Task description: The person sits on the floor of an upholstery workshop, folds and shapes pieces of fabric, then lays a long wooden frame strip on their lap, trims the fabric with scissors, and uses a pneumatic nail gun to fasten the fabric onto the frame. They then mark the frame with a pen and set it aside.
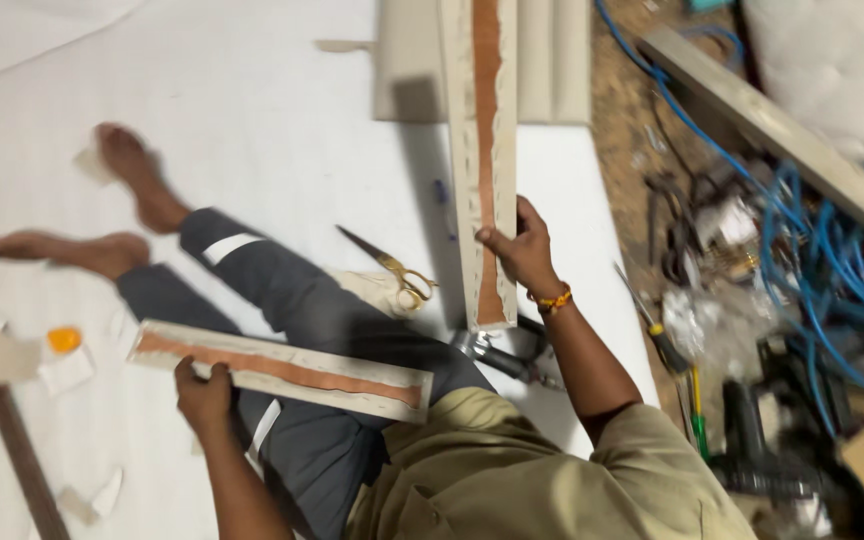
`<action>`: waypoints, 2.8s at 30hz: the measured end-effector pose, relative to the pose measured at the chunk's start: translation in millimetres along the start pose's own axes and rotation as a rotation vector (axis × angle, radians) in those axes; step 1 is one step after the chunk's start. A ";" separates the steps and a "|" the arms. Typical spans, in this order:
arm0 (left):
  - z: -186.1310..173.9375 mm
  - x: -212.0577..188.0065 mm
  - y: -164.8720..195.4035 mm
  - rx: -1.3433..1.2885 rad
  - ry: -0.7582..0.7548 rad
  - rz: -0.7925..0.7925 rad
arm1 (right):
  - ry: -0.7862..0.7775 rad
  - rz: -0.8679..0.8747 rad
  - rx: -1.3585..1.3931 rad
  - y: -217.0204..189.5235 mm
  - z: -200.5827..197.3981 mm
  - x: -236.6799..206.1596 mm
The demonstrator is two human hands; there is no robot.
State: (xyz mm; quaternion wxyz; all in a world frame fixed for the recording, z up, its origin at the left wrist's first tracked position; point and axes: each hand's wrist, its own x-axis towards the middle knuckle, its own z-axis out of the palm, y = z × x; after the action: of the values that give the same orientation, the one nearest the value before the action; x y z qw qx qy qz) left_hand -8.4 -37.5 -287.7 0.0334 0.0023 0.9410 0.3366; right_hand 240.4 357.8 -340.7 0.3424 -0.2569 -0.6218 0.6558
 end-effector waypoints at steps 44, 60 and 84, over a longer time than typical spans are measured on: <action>-68.4 28.5 96.9 -0.777 0.267 0.530 | -0.671 -0.494 -0.446 -62.1 176.7 -50.5; -56.8 29.8 87.9 -0.866 0.067 0.559 | -0.613 -0.592 -0.555 -71.9 183.6 -60.3; -25.4 25.8 -112.2 -0.432 0.048 0.056 | 0.245 0.281 -0.620 -20.8 52.9 -86.7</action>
State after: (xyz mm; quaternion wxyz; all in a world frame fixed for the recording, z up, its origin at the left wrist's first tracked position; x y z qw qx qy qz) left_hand -33.7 -139.7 -340.8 0.0014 0.0132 0.8472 0.5311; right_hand 257.7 257.2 -322.8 0.2269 -0.5083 -0.7041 0.4409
